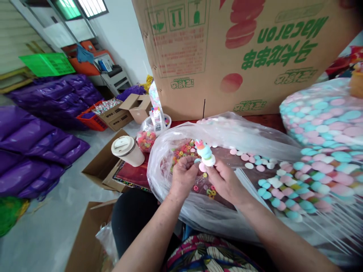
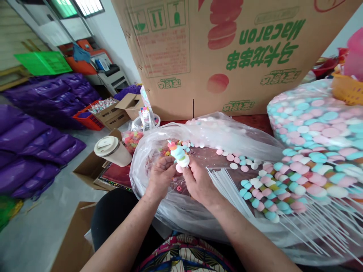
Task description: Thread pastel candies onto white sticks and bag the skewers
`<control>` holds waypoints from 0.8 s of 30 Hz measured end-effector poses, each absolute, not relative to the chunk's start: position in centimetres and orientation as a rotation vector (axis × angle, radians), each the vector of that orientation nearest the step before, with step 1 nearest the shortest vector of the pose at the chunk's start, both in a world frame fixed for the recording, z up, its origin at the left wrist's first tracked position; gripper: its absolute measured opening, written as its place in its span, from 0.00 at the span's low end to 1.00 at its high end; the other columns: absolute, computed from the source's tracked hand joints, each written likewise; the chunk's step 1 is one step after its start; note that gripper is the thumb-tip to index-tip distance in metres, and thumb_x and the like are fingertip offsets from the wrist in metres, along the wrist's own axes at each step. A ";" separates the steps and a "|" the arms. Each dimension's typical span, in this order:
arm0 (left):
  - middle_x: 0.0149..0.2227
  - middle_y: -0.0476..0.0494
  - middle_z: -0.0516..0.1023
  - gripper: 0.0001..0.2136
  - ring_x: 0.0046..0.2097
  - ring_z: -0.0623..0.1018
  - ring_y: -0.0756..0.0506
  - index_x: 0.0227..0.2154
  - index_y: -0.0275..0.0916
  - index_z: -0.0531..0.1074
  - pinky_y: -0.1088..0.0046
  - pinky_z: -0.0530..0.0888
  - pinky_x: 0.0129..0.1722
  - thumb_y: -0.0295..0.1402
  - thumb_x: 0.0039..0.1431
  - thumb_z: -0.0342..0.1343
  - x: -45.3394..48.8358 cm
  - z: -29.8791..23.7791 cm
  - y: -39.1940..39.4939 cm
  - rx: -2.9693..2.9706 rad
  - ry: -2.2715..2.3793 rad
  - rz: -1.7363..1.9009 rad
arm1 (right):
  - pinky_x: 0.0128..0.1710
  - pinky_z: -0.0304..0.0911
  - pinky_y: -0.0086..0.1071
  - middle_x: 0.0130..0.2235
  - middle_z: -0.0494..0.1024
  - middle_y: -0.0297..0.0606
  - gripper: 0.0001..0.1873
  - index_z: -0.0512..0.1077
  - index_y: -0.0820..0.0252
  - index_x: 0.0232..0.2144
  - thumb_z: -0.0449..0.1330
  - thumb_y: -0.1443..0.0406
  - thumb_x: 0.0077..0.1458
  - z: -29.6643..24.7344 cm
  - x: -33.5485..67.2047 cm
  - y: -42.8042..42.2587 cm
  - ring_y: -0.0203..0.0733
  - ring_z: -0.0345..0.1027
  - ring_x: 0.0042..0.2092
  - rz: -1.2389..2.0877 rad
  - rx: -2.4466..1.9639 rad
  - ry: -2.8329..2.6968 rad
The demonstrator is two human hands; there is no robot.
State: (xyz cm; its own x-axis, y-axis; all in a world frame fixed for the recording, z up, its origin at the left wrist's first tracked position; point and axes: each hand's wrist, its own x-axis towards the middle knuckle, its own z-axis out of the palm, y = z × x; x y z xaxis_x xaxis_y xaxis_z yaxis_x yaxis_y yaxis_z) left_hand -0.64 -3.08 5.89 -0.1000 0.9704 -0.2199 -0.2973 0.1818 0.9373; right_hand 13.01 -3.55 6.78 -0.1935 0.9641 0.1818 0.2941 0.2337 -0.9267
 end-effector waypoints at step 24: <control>0.30 0.47 0.80 0.16 0.29 0.76 0.51 0.37 0.37 0.78 0.75 0.72 0.33 0.34 0.43 0.68 -2.3 3.9 -3.9 0.864 0.928 1.117 | 0.15 0.44 0.25 0.18 0.58 0.20 0.18 0.64 0.57 0.35 0.59 0.51 0.50 4.5 11.5 -3.7 0.27 0.45 0.15 1.595 -1.134 -1.121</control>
State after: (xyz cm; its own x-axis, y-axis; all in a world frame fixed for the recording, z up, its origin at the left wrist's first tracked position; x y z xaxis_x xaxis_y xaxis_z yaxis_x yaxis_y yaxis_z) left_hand -2.28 -3.89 3.86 0.1734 0.9705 -0.1674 -0.3421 0.2188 0.9138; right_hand 11.48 -3.66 4.53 -0.2198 0.9557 -0.1959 -0.1398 -0.2296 -0.9632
